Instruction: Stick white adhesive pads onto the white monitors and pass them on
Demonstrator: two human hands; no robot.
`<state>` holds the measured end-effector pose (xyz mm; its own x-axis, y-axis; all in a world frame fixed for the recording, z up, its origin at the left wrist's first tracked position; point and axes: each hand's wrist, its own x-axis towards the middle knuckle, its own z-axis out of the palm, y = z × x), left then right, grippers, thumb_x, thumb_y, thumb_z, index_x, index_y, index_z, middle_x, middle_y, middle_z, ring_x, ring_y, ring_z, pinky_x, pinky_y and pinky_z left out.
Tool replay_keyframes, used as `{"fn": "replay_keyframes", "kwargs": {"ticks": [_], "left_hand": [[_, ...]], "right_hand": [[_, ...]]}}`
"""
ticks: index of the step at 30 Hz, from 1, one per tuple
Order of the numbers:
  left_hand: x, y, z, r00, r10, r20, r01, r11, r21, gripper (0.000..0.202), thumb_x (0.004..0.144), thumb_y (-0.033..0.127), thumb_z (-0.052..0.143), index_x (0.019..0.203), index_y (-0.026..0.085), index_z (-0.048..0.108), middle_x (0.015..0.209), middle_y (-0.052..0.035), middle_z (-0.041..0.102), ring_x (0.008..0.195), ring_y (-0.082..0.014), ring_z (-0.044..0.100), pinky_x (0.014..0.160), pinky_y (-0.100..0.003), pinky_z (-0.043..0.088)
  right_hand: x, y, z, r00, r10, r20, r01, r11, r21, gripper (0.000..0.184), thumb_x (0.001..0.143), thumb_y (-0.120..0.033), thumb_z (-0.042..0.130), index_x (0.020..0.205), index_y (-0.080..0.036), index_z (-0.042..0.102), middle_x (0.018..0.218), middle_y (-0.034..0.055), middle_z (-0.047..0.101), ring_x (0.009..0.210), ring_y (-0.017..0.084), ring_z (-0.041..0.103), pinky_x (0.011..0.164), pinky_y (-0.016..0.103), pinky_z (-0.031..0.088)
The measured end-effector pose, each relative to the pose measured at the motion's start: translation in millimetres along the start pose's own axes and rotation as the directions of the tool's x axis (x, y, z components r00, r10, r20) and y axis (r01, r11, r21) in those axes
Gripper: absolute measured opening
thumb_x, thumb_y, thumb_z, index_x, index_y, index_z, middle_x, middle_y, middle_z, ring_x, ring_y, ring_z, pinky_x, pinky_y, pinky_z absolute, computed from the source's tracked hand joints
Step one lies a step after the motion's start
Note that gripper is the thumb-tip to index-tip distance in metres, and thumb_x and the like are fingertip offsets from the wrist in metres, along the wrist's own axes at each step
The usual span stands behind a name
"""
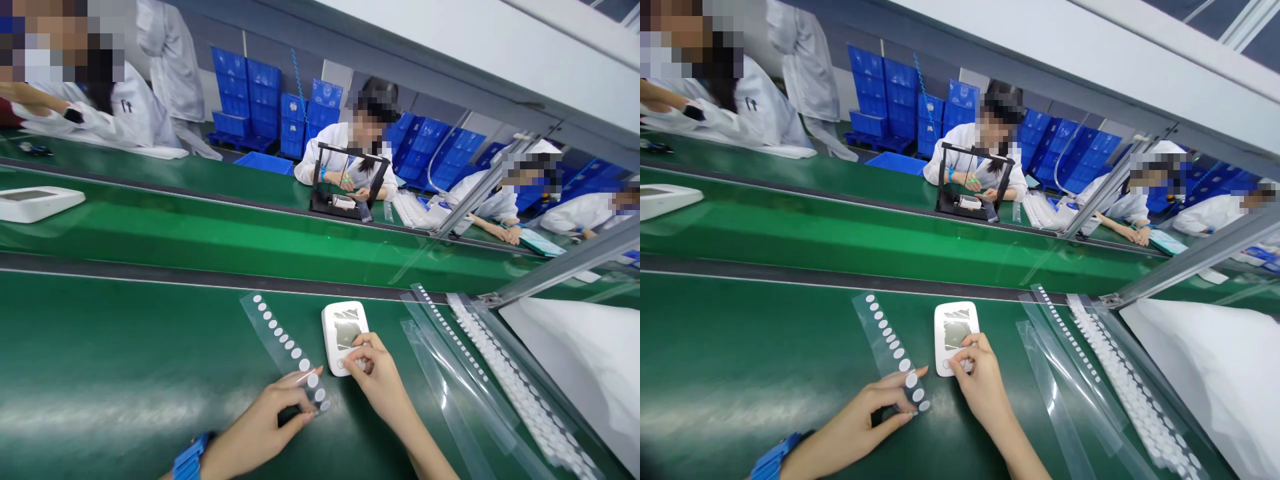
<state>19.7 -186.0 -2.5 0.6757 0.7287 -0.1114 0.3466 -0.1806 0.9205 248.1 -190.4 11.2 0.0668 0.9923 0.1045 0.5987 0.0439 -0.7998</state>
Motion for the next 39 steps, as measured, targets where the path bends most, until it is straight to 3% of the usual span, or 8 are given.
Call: {"fn": "replay_keyframes", "kwargs": {"ticks": [22, 31, 35, 39], "left_hand": [[-0.7, -4.0, 1.1, 1.000, -0.007, -0.017, 0.006, 1.000, -0.027, 0.018, 0.089, 0.032, 0.056, 0.085, 0.023, 0.071, 0.135, -0.0075, 0.056, 0.129, -0.0289, 0.046, 0.108, -0.041, 0.034], [0.0, -4.8, 1.2, 0.999, 0.023, -0.047, -0.025, 0.999, -0.042, 0.018, 0.089, 0.032, 0.057, 0.088, 0.023, 0.072, 0.119, -0.0075, 0.066, 0.116, -0.0265, 0.057, 0.101, -0.032, 0.042], [2.3, 1.7, -0.8, 1.000, 0.012, -0.012, -0.014, 0.989, -0.147, 0.021, 0.089, 0.033, 0.056, 0.090, 0.021, 0.074, 0.104, -0.0067, 0.071, 0.100, -0.0232, 0.065, 0.084, -0.025, 0.050], [3.0, -0.4, 1.9, 0.995, -0.089, 0.038, 0.096, 0.932, -0.349, 0.024, 0.086, 0.038, 0.061, 0.091, 0.018, 0.072, 0.088, -0.0068, 0.075, 0.083, -0.0215, 0.070, 0.075, -0.025, 0.054]], "right_hand": [[-4.5, -3.6, 2.1, 1.000, -0.017, -0.005, 0.017, 0.999, -0.032, 0.016, 0.084, -0.024, 0.060, 0.069, -0.019, 0.065, 0.101, 0.0068, 0.055, 0.072, 0.016, 0.059, 0.059, 0.029, 0.048], [-2.7, 4.2, -0.9, 0.996, -0.038, -0.083, 0.042, 0.998, 0.041, 0.006, 0.084, -0.022, 0.063, 0.080, -0.020, 0.058, 0.091, 0.0047, 0.054, 0.062, 0.014, 0.048, 0.054, 0.026, 0.044], [-3.0, 4.0, 2.0, 0.995, -0.061, -0.083, 0.060, 0.998, -0.011, 0.009, 0.079, -0.018, 0.067, 0.080, -0.020, 0.058, 0.091, 0.0038, 0.054, 0.064, 0.015, 0.049, 0.056, 0.026, 0.044], [-2.6, 1.0, 3.8, 0.989, -0.099, -0.111, 0.092, 0.994, -0.066, 0.006, 0.079, -0.019, 0.066, 0.077, -0.020, 0.060, 0.092, 0.0046, 0.055, 0.066, 0.016, 0.052, 0.059, 0.028, 0.047]]}}
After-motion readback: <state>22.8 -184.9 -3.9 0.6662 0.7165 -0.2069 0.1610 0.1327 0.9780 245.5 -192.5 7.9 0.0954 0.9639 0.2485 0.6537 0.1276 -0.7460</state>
